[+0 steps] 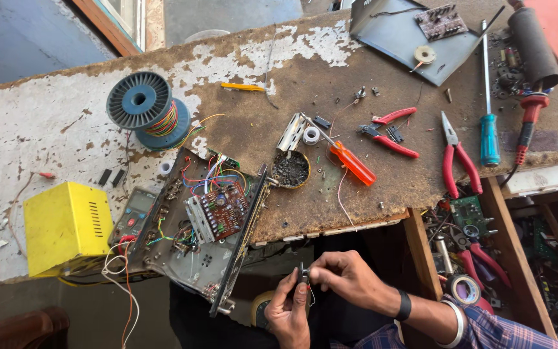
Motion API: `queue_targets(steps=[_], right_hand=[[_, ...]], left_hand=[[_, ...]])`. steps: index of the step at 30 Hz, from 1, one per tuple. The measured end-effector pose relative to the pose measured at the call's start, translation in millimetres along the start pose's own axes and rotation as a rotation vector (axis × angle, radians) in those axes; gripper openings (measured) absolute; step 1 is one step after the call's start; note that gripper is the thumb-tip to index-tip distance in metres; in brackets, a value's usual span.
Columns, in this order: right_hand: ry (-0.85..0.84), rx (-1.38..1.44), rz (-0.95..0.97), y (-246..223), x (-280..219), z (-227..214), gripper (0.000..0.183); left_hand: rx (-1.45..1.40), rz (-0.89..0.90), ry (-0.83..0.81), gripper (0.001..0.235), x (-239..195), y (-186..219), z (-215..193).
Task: The person uses a screwdriver to remove screws from a metal chassis and detaches a small component. They then strip the ends of a white wire and use pliers to crimp a connector onto the wire. The work is performed on a cluttered workbench with various tools and electronic parts visible.
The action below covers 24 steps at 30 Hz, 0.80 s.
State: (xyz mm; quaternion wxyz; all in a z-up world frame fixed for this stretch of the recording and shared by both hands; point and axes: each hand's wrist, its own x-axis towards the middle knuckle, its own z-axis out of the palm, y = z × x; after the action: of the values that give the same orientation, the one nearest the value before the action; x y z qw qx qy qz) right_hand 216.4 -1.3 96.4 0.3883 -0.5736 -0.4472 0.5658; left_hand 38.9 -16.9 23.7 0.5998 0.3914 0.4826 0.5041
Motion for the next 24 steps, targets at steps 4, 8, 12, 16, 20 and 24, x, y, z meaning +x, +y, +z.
queue_targets(steps=[4, 8, 12, 16, 20, 24], right_hand=[[0.017, -0.029, -0.015, 1, 1, 4, 0.017], [0.068, -0.378, -0.299, 1, -1, 3, 0.014], [0.114, -0.566, -0.404, -3, -2, 5, 0.014], [0.16, -0.532, -0.405, -4, -3, 9, 0.014], [0.114, -0.205, -0.053, -1, -3, 6, 0.013], [0.103, -0.199, -0.106, -2, 1, 8, 0.012]], left_hand=[[0.082, 0.069, 0.006, 0.033, -3, 1, 2], [-0.161, -0.073, -0.021, 0.037, -12, 1, 5], [-0.238, -0.099, -0.022, 0.039, -12, 8, 12], [-0.251, -0.15, -0.011, 0.038, -12, 14, 15], [-0.315, -0.189, 0.006, 0.037, -10, 12, 21], [-0.266, -0.179, 0.023, 0.037, -7, 13, 19]])
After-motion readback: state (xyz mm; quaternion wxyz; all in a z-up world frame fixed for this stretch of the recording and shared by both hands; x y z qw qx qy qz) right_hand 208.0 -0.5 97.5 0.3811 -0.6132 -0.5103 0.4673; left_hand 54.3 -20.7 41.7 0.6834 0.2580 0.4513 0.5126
